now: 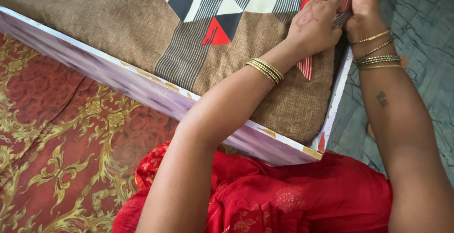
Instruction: The person tucks a patterned bedsheet under a mattress by hand, smoothing the fabric along the edges of the bed frame while kneeling on the floor.
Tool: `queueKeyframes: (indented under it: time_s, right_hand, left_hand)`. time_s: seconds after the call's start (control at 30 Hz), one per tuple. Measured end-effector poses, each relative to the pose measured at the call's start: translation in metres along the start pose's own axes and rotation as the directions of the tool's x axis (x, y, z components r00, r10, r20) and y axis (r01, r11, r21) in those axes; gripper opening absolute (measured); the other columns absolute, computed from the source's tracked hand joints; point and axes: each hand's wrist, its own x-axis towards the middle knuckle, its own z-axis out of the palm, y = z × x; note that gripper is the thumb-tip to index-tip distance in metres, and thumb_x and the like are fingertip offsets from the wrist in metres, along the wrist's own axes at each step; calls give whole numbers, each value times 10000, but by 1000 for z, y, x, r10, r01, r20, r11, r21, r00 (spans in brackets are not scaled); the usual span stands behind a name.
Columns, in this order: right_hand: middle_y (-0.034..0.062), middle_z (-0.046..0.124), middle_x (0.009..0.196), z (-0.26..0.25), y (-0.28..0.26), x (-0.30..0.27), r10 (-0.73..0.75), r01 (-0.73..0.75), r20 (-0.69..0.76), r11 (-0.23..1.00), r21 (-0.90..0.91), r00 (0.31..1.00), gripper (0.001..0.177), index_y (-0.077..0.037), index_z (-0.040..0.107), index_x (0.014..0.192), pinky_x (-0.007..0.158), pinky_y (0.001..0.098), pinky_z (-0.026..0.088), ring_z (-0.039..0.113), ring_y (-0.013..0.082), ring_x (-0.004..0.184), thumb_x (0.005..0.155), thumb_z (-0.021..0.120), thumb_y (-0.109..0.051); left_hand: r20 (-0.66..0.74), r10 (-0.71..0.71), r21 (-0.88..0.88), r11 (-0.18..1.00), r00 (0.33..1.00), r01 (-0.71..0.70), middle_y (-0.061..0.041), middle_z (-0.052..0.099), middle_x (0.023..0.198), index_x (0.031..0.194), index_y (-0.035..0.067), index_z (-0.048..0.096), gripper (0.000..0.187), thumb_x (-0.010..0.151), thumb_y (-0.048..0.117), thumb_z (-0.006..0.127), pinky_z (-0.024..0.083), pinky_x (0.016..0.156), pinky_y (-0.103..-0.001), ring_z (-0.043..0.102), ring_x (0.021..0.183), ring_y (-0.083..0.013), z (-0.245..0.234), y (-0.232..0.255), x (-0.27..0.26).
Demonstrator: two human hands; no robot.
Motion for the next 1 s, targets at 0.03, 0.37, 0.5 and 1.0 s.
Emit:
queueKeyframes:
  time_s: [0.03,0.37,0.5,1.0]
  right_hand:
    - [129,761,974,4,-1,-4,-2,2,-7,999,42,1000,107,-9,694,1025,792,403,632,743,267,848,1026,685,-116]
    - [133,748,1061,7,5,-9,-114,110,-19,984,-138,993,216,8,643,1123,781,379,673,773,247,899,946,728,-81]
    - [141,699,1051,-7,17,-5,-416,266,-118,747,-609,902,440,49,554,1146,735,365,614,739,222,874,885,834,-169]
    - [272,643,1297,15,3,-55,-374,301,431,-358,-884,821,464,42,614,1278,1108,520,431,587,443,1235,966,747,-274]
  left_hand:
    - [0,5,-6,1000,1000,-5,-100,670,966,1026,116,577,365,694,204,700,515,928,-409,655,1000,-315,0,0,-2]
    - [50,32,12,999,998,-32,-85,675,945,1037,123,586,362,713,235,705,479,976,-394,636,1024,-273,5,-4,-5]
    - [223,-21,73,997,975,5,-66,694,972,1045,94,585,356,749,257,698,467,1005,-405,627,1086,-264,6,-3,-3]
    - [446,-96,187,982,890,12,-132,589,1299,1095,99,711,520,739,479,723,454,956,-483,527,1180,-363,5,-1,-8]
